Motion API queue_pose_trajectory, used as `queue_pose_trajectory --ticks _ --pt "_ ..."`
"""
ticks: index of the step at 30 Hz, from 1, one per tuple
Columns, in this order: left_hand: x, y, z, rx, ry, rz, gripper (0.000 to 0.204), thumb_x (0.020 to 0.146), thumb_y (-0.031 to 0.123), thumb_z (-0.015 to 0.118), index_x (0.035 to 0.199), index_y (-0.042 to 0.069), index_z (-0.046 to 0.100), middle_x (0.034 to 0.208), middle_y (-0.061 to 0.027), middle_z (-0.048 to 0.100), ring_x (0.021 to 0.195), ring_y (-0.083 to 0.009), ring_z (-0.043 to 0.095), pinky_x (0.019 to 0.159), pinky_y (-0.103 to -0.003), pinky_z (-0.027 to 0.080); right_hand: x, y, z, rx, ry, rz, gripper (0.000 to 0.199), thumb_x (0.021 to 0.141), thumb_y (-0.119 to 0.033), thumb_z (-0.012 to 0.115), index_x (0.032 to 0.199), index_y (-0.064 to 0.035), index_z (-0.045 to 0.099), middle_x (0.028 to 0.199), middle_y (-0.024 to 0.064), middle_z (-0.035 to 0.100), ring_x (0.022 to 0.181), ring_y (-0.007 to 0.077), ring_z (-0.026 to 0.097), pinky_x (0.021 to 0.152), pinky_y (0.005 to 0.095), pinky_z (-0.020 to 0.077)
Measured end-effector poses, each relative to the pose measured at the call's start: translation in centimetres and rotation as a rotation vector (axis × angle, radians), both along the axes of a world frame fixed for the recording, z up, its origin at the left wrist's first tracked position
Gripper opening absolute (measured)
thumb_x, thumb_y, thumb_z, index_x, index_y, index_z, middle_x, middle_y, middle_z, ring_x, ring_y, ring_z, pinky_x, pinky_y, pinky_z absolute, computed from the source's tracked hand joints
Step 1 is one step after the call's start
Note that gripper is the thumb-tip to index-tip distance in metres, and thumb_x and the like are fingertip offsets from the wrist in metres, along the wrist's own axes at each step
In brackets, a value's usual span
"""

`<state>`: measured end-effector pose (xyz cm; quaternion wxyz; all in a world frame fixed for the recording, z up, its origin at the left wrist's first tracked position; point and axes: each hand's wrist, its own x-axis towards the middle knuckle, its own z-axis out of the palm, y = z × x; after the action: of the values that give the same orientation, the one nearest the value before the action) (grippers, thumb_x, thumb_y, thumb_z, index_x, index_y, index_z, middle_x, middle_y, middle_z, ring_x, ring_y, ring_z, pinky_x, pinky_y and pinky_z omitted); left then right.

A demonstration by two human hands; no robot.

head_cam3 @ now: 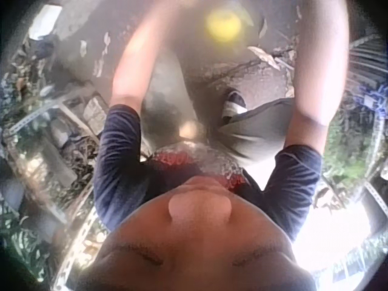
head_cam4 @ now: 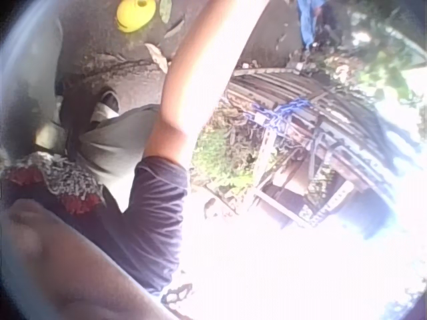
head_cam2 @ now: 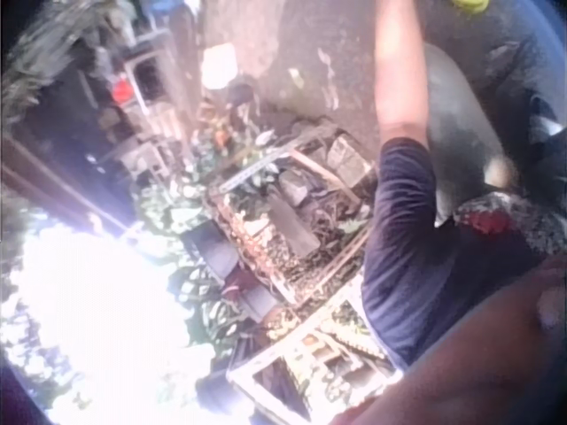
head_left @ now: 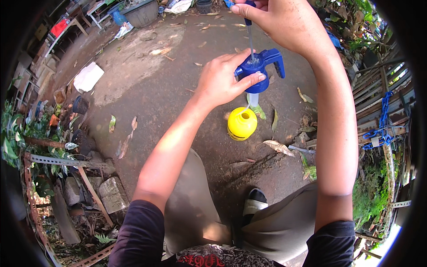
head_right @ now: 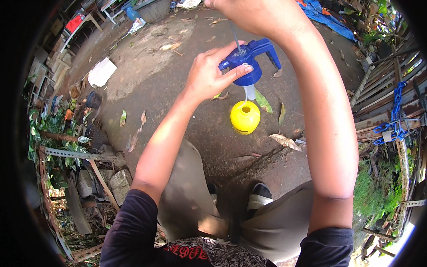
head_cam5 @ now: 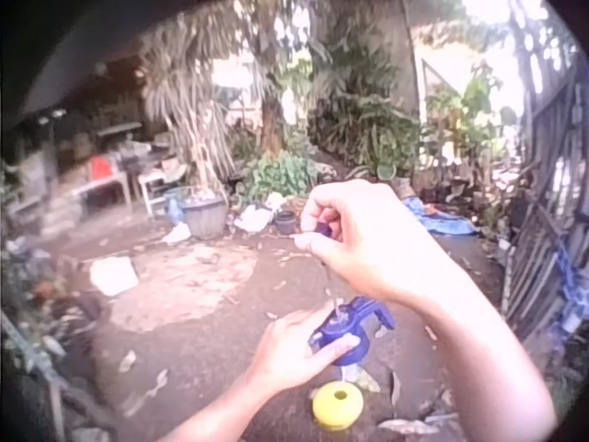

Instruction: The person assembles a yellow garden sprayer by attaching the blue pump handle and nozzle to the container. They pump the handle to pressurize the unit and then walk to a nearby bucket to pick up a small object.

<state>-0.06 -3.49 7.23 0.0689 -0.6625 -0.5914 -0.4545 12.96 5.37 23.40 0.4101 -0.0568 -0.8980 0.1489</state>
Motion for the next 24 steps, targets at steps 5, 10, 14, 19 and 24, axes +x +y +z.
queue_pose_trajectory --ticks 5,10,14,19,24 --pt "1.3 0.3 0.0 0.158 -0.069 0.005 0.069 0.085 0.053 0.078 0.125 -0.002 0.068 0.101 -0.0218 0.074 0.089 -0.0355 0.074 0.080 -0.042 0.059 0.1 -2.7 1.4 0.061 -0.034 -0.025 0.014 0.082 -0.009 0.072 0.084 0.0030 0.063 0.075 0.0178 0.066 0.071 0.0286 0.067 0.071 0.0371 0.0526" --pt "1.4 0.2 -0.5 0.127 -0.086 -0.009 0.068 0.085 0.051 0.078 0.124 -0.003 0.067 0.098 -0.0206 0.074 0.087 -0.0347 0.074 0.078 -0.043 0.058 -0.1 -2.7 0.6 0.114 0.004 0.019 0.014 0.082 -0.009 0.070 0.086 0.0022 0.063 0.078 0.0191 0.067 0.073 0.0347 0.067 0.072 0.0395 0.0531" --pt "1.1 -0.1 0.1 0.166 -0.023 0.017 0.067 0.085 0.050 0.078 0.123 -0.004 0.067 0.096 -0.0192 0.075 0.086 -0.0332 0.074 0.078 -0.042 0.058 -0.4 -1.8 0.5 0.171 0.031 0.006 0.013 0.083 -0.010 0.070 0.087 0.0014 0.064 0.079 0.0194 0.066 0.075 0.0343 0.068 0.072 0.0404 0.0529" --pt "1.3 -0.6 0.3 0.136 -0.035 0.007 0.057 0.085 0.044 0.081 0.122 0.001 0.069 0.095 -0.0171 0.075 0.086 -0.0292 0.075 0.078 -0.039 0.058 -0.2 -3.4 1.2 0.037 -0.075 -0.034 0.013 0.082 -0.009 0.070 0.086 0.0013 0.063 0.080 0.0203 0.067 0.078 0.0368 0.068 0.074 0.0427 0.0524" --pt "1.0 -0.8 0.2 0.084 -0.017 0.020 0.054 0.085 0.042 0.081 0.122 0.003 0.069 0.096 -0.0175 0.075 0.086 -0.0293 0.075 0.077 -0.038 0.058 -0.9 -2.3 -0.5 0.101 0.034 0.019 0.013 0.082 -0.007 0.071 0.087 0.0016 0.063 0.081 0.0220 0.067 0.081 0.0401 0.067 0.074 0.0439 0.0520"
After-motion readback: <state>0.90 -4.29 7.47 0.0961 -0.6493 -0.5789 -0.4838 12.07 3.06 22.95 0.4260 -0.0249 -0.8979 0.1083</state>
